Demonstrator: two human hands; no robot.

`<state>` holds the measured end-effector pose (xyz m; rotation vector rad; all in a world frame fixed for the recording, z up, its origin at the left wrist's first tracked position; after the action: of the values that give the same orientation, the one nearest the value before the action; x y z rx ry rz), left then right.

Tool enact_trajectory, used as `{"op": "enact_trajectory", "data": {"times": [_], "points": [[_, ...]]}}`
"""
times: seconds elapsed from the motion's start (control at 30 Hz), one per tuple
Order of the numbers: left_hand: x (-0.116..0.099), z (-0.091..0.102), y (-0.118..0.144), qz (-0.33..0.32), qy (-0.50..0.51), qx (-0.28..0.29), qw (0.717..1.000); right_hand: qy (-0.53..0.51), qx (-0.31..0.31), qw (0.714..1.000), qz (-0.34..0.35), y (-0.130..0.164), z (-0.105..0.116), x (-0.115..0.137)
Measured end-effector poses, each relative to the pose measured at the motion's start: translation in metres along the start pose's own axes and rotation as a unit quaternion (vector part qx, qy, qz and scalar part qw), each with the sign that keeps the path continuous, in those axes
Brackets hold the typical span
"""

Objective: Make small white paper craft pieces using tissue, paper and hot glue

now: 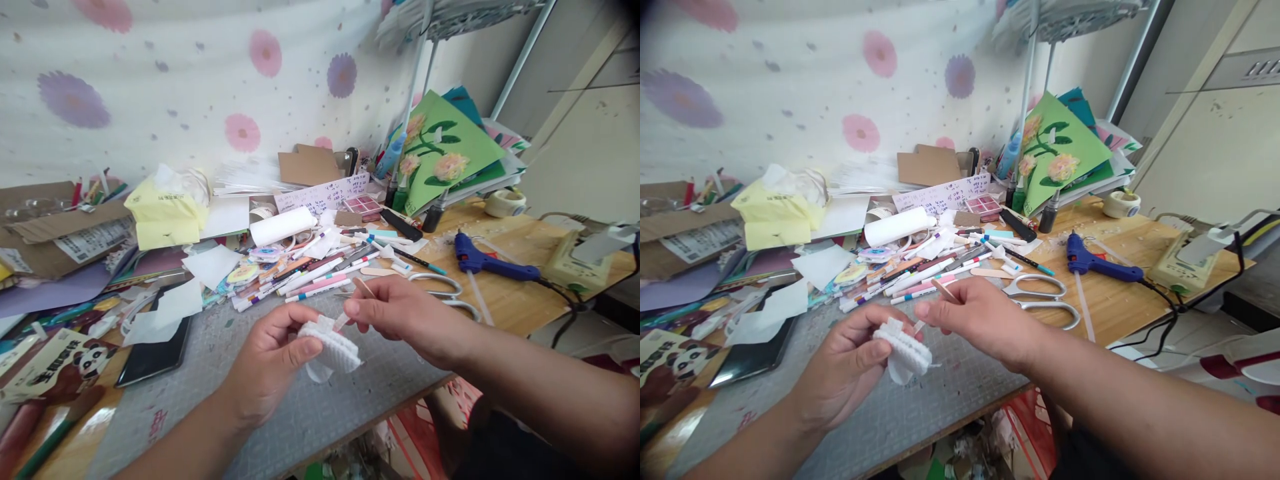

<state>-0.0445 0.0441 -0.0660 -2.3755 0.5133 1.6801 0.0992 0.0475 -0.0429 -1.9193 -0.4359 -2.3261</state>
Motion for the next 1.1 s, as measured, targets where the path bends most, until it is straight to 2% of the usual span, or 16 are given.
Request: {"op": "enact_trajectory", "data": {"times": [0.13, 0.23, 0.3, 0.37, 0.43, 0.5, 0.67, 0.77, 0.93, 1.03, 1.1], "points": [[0.0, -0.001, 0.0, -0.005, -0.01, 0.005, 1.0, 0.036, -0.054, 0.998, 0.012, 0.0, 0.005, 0.003], [-0.001, -0.002, -0.001, -0.005, 0.004, -0.005, 1.0, 0.087, -0.101, 0.986, 0.103, 0.006, 0.017, 0.022], [-0.002, -0.001, -0.001, -0.003, 0.009, -0.015, 1.0, 0.165, -0.13, 0.957, 0.2, 0.014, 0.022, 0.04], [-0.001, 0.002, -0.001, -0.003, 0.003, -0.037, 0.999, 0.238, -0.151, 0.916, 0.287, 0.025, 0.02, 0.054], [0.0, 0.007, -0.001, -0.009, -0.015, -0.06, 0.998, 0.274, -0.157, 0.888, 0.336, 0.032, 0.015, 0.059], [0.0, 0.01, 0.0, -0.018, -0.036, -0.07, 0.997, 0.282, -0.153, 0.879, 0.352, 0.034, 0.008, 0.058], [0.0, 0.011, 0.001, -0.026, -0.068, -0.057, 0.996, 0.267, -0.129, 0.898, 0.326, 0.03, 0.001, 0.053], [0.0, 0.013, 0.001, -0.03, -0.076, -0.062, 0.995, 0.266, -0.09, 0.911, 0.302, 0.03, -0.003, 0.053], [-0.001, 0.015, 0.0, -0.043, -0.085, -0.069, 0.993, 0.263, -0.04, 0.915, 0.302, 0.034, -0.009, 0.053], [0.0, 0.014, 0.0, -0.031, -0.06, -0.071, 0.995, 0.219, -0.037, 0.931, 0.29, 0.033, 0.0, 0.053], [-0.001, 0.013, 0.0, -0.027, -0.037, -0.081, 0.996, 0.144, -0.064, 0.951, 0.264, 0.031, 0.017, 0.053]]}}
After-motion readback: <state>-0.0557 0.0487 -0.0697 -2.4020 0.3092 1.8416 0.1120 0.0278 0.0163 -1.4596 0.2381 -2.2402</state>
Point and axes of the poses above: each hand's wrist, its own y-axis away from the middle knuckle, its own z-axis out of the back of the hand, x = y × z, the point moved 7 cm from there along -y, towards the middle knuckle, and after that the axes turned 4 degrees about -x, right-handed, at the moved point
